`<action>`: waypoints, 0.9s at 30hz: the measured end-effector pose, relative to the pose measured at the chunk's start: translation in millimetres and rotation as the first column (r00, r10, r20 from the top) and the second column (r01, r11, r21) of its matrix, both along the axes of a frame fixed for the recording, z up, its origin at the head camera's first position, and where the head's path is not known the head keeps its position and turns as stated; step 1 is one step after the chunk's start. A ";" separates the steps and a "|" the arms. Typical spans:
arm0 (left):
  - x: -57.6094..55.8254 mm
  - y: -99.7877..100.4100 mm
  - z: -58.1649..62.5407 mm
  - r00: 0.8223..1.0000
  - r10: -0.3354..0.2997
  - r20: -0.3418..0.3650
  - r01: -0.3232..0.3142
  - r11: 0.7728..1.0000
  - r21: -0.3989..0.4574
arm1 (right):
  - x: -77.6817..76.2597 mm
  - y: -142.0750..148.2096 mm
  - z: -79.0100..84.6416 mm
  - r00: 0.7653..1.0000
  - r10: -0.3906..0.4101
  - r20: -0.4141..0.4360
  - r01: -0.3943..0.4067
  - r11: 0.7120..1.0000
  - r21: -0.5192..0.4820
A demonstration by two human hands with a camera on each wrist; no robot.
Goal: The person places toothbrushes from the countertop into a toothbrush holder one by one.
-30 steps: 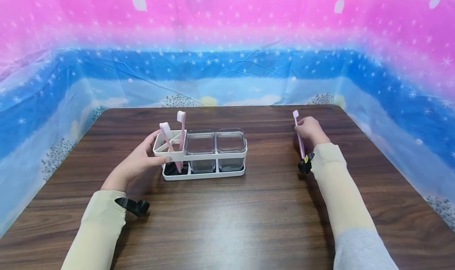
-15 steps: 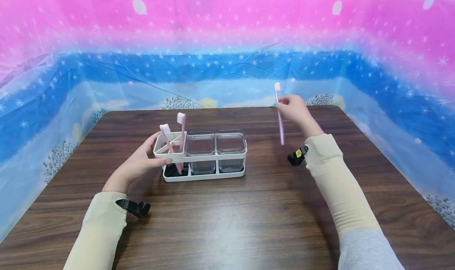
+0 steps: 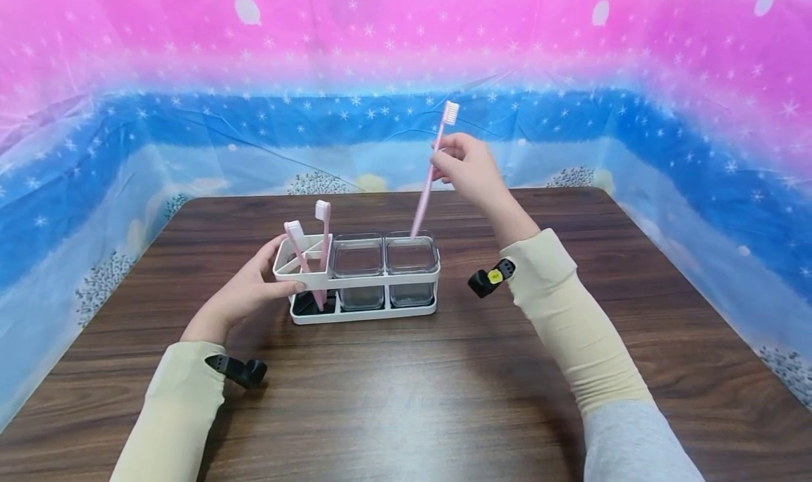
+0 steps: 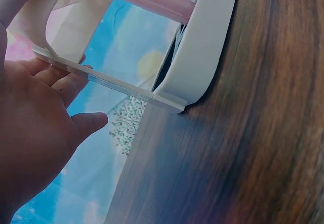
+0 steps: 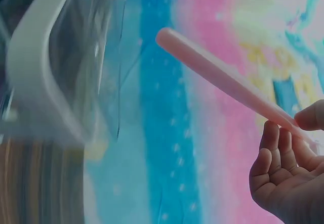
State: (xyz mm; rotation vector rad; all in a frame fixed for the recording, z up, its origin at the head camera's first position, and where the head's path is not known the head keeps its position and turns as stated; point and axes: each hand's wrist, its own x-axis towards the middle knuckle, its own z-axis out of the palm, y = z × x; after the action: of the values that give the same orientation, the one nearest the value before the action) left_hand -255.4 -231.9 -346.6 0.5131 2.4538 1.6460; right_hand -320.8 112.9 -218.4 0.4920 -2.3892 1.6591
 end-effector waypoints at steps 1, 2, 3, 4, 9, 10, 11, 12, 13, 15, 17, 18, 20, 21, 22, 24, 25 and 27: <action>0.0 -0.1 0.0 1.000 -0.003 0.000 0.003 1.000 0.000 | 2.9 -5.6 1.3 1.000 0.019 -0.008 -0.019 1.000 -0.014; 0.0 -0.3 -0.1 1.000 -0.004 0.000 0.004 1.000 0.000 | 5.3 -11.2 2.0 0.999 0.038 -0.016 -0.039 0.999 -0.024; -0.2 -0.5 -0.5 1.000 -0.006 0.000 0.006 1.000 0.004 | 8.3 -16.7 2.4 0.998 0.059 -0.026 -0.060 0.998 -0.031; -0.4 -0.7 -1.0 1.000 -0.007 0.001 0.007 1.000 0.006 | 11.4 -22.1 2.6 0.996 0.081 -0.036 -0.083 0.996 -0.039; -1.2 -1.1 -3.2 1.000 -0.014 -0.003 0.014 1.000 0.021 | 25.0 -47.1 0.3 0.981 0.181 -0.075 -0.186 0.980 -0.068; -1.5 -1.2 -3.4 1.000 -0.017 -0.006 0.017 1.000 0.024 | 27.4 -51.6 -0.2 0.978 0.193 -0.080 -0.199 0.977 -0.074; -1.6 -1.1 -3.5 1.000 -0.019 -0.009 0.019 0.999 0.026 | 29.8 -55.9 -0.7 0.976 0.201 -0.086 -0.208 0.975 -0.075; -1.8 -1.0 -3.4 1.000 -0.020 -0.011 0.021 0.999 0.027 | 32.1 -60.1 -0.9 0.973 0.209 -0.094 -0.217 0.973 -0.078; -2.0 -1.0 -3.3 1.000 -0.022 -0.013 0.022 0.999 0.028 | 34.7 -64.0 -1.0 0.972 0.215 -0.100 -0.223 0.972 -0.075; -2.6 -0.9 -3.0 1.000 -0.022 -0.015 0.022 0.999 0.028 | 38.8 -71.2 -1.6 0.967 0.229 -0.113 -0.238 0.969 -0.069; -2.6 -0.8 -2.6 1.000 -0.020 -0.012 0.021 0.999 0.030 | 42.1 -77.9 -2.7 0.962 0.241 -0.125 -0.249 0.967 -0.048; -2.5 -0.8 -2.4 1.000 -0.018 -0.011 0.018 0.999 0.028 | 43.6 -80.8 -3.5 0.961 0.246 -0.129 -0.252 0.967 -0.032; -2.5 -0.8 -2.4 1.000 -0.015 -0.009 0.015 1.000 0.025 | 45.7 -86.0 -6.4 0.958 0.256 -0.132 -0.258 0.966 0.000; -2.5 -0.8 -2.5 1.000 -0.014 -0.009 0.014 1.000 0.023 | 46.4 -88.2 -8.3 0.957 0.261 -0.129 -0.261 0.965 0.016; -2.6 -0.8 -2.6 1.000 -0.013 -0.008 0.013 1.000 0.024 | 47.2 -90.1 -10.4 0.956 0.264 -0.129 -0.261 0.965 0.037; -2.6 -0.9 -3.2 1.000 -0.012 -0.009 0.013 1.000 0.023 | 48.8 -93.5 -15.1 0.952 0.276 -0.129 -0.269 0.961 0.071; -2.6 -0.9 -3.5 1.000 -0.013 -0.009 0.013 1.000 0.026 | 49.4 -95.2 -17.6 0.950 0.282 -0.135 -0.271 0.958 0.093; -2.5 -1.0 -3.9 1.000 -0.015 -0.010 0.015 0.999 0.032 | 50.5 -98.0 -22.7 0.943 0.297 -0.150 -0.277 0.950 0.142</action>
State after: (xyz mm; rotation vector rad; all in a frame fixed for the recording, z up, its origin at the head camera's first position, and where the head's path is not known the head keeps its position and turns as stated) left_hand -257.9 -232.9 -350.6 0.5436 2.4275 1.6836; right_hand -270.2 14.9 -241.1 1.0045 -2.3878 1.5117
